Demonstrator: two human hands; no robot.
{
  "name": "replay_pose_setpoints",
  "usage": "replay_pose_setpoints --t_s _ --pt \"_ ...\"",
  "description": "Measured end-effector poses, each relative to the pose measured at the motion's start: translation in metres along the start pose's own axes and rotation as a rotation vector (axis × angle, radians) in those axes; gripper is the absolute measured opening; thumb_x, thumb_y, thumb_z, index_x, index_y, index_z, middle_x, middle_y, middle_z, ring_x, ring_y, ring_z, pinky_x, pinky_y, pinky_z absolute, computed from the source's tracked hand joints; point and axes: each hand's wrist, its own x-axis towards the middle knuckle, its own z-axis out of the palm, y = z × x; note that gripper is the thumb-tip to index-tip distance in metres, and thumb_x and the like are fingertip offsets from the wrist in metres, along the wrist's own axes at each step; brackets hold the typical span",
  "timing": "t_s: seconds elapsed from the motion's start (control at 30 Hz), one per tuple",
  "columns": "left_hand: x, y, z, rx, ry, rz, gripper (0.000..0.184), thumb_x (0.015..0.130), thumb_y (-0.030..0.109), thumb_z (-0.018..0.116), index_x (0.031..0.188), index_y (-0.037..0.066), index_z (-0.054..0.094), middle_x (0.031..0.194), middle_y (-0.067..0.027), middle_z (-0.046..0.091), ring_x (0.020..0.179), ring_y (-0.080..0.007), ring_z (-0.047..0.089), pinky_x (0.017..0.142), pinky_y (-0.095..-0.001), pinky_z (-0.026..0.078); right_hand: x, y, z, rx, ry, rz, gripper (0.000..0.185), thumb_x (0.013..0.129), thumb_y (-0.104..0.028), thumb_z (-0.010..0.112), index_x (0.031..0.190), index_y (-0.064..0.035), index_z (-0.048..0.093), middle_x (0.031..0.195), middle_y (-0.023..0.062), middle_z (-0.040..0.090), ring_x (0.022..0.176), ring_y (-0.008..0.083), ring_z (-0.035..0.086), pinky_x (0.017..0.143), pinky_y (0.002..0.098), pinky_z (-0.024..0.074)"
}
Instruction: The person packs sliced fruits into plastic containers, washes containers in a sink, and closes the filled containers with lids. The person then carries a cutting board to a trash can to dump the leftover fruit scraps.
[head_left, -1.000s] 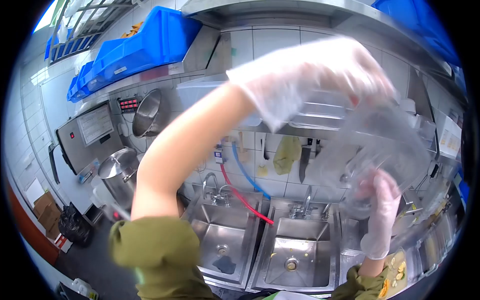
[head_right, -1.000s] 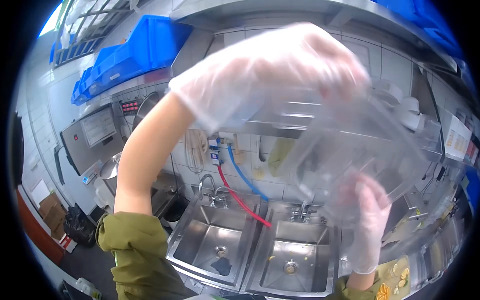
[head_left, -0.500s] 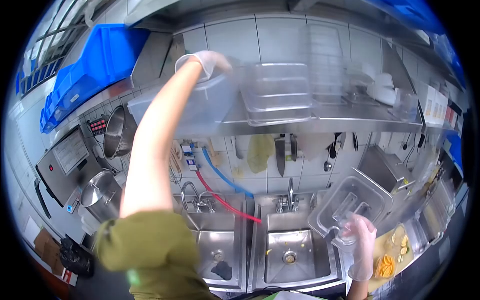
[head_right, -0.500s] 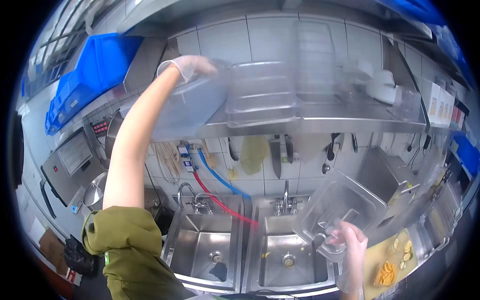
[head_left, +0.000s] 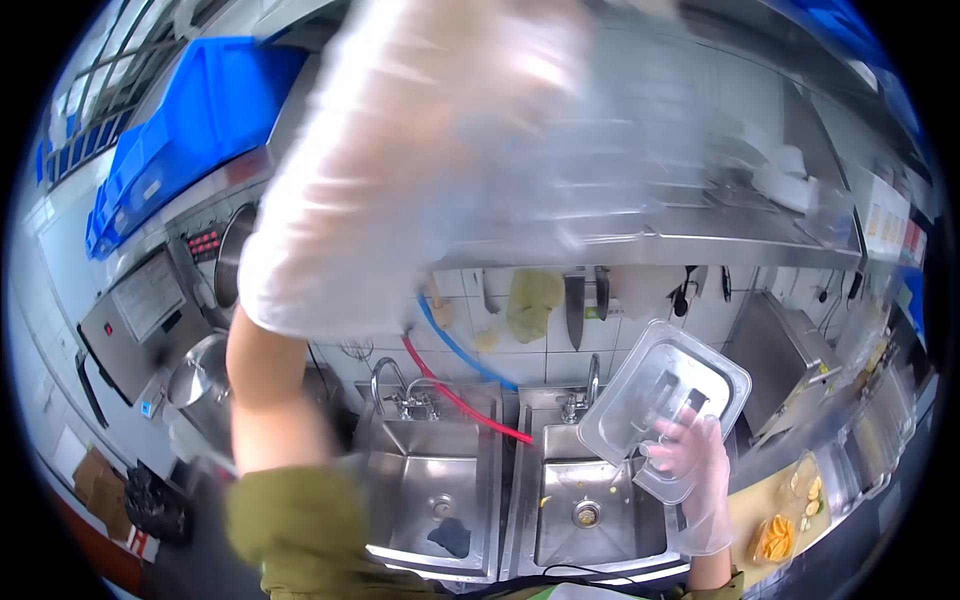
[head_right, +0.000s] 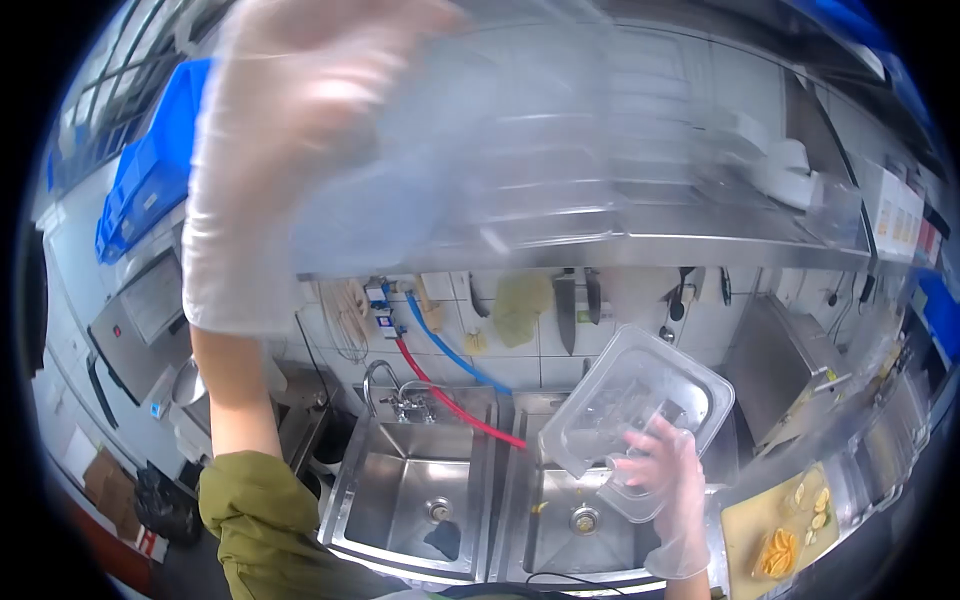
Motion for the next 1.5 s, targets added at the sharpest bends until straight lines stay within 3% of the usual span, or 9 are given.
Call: replay_pose_setpoints --t_s 0.3,0.47,0.57,0.6,0.7,0.8,0.93,1.33,1.5 --pt "-0.089 -0.016 0.162 -0.400 -0.226 -0.174 0.032 0.081 -0.004 0.043 0.111 0.003 0.052 0.106 -0.0157 0.050 0.098 -0.0326 0.054 0.088 -0.0394 0.044 -0.025 -0.015 0.044 0.298 0.010 -0.004 0.080 0.076 -0.048 0.067 0.130 0.0017 0.037 0.110 0.0170 0.059 0.079 0.0235 0.066 0.063 0.0331 0.0561" --pt "-0.047 -0.015 0.105 0.040 -0.720 -0.052 0.019 0.082 0.015 0.054 0.095 0.007 0.065 0.099 -0.0145 0.059 0.091 -0.0302 0.060 0.077 -0.0367 0.050 -0.030 -0.002 0.040 0.218 0.032 0.074 0.072 0.075 -0.036 0.070 0.128 0.0036 0.041 0.105 0.0189 0.061 0.073 0.0218 0.066 0.062 0.0316 0.0559" --pt "0.012 -0.067 0.034 0.084 -0.258 -0.410 0.026 0.077 0.024 0.053 0.073 0.001 0.064 0.070 -0.0119 0.065 0.060 -0.0215 0.060 0.060 -0.0361 0.048 -0.038 0.000 0.030 0.170 0.088 0.064 0.069 0.076 -0.036 0.068 0.126 0.0044 0.044 0.104 0.0184 0.062 0.070 0.0217 0.066 0.060 0.0302 0.0545" --pt "0.030 -0.085 0.014 0.609 -0.202 -0.423 0.031 0.076 0.027 0.049 0.064 0.001 0.061 0.069 -0.0109 0.065 0.060 -0.0199 0.060 0.058 -0.0357 0.046 -0.041 0.000 0.025 0.144 0.094 0.060 0.068 0.077 -0.037 0.067 0.126 0.0044 0.043 0.103 0.0182 0.062 0.071 0.0216 0.066 0.061 0.0301 0.0544" --pt "0.035 -0.190 -0.005 0.795 -0.675 -0.747 0.032 0.077 0.029 0.046 0.069 0.005 0.066 0.075 -0.0102 0.068 0.073 -0.0234 0.064 0.071 -0.0362 0.049 -0.043 0.002 0.008 0.151 0.099 0.025 0.067 0.078 -0.036 0.065 0.127 0.0039 0.042 0.104 0.0181 0.061 0.075 0.0221 0.065 0.062 0.0305 0.0540" --pt "-0.001 -0.291 -0.013 0.902 -1.051 -0.878 0.041 0.074 0.029 0.063 0.109 0.009 0.064 0.122 -0.0153 0.057 0.107 -0.0294 0.056 0.084 -0.0408 0.047 -0.047 0.014 -0.007 0.254 0.116 0.004 0.065 0.079 -0.031 0.063 0.129 0.0019 0.040 0.105 0.0186 0.060 0.081 0.0230 0.063 0.062 0.0310 0.0532" --pt "-0.018 -0.284 -0.030 0.984 -0.938 -1.121 0.041 0.076 0.037 0.058 0.102 0.006 0.068 0.113 -0.0157 0.062 0.109 -0.0287 0.057 0.087 -0.0380 0.046 -0.053 0.019 -0.014 0.240 0.237 0.031 0.065 0.080 -0.034 0.063 0.131 -0.0020 0.039 0.106 0.0174 0.060 0.081 0.0226 0.063 0.060 0.0298 0.0520" --pt "-0.009 -0.275 -0.074 1.076 -0.154 -0.929 0.027 0.077 0.014 0.062 0.103 0.011 0.067 0.115 -0.0134 0.061 0.110 -0.0305 0.056 0.091 -0.0384 0.046 -0.054 0.044 -0.018 0.250 0.252 0.062 0.055 0.083 -0.034 0.061 0.126 -0.0037 0.043 0.105 0.0153 0.061 0.086 0.0221 0.062 0.070 0.0328 0.0531" --pt "0.008 -0.236 -0.063 1.138 0.086 -0.005 0.023 0.078 -0.002 0.047 0.086 0.011 0.064 0.093 -0.0119 0.060 0.089 -0.0329 0.060 0.076 -0.0424 0.049 -0.064 0.038 -0.013 0.186 0.230 0.073 0.058 0.085 -0.033 0.059 0.126 0.0043 0.044 0.110 0.0190 0.061 0.085 0.0218 0.064 0.074 0.0315 0.0528"
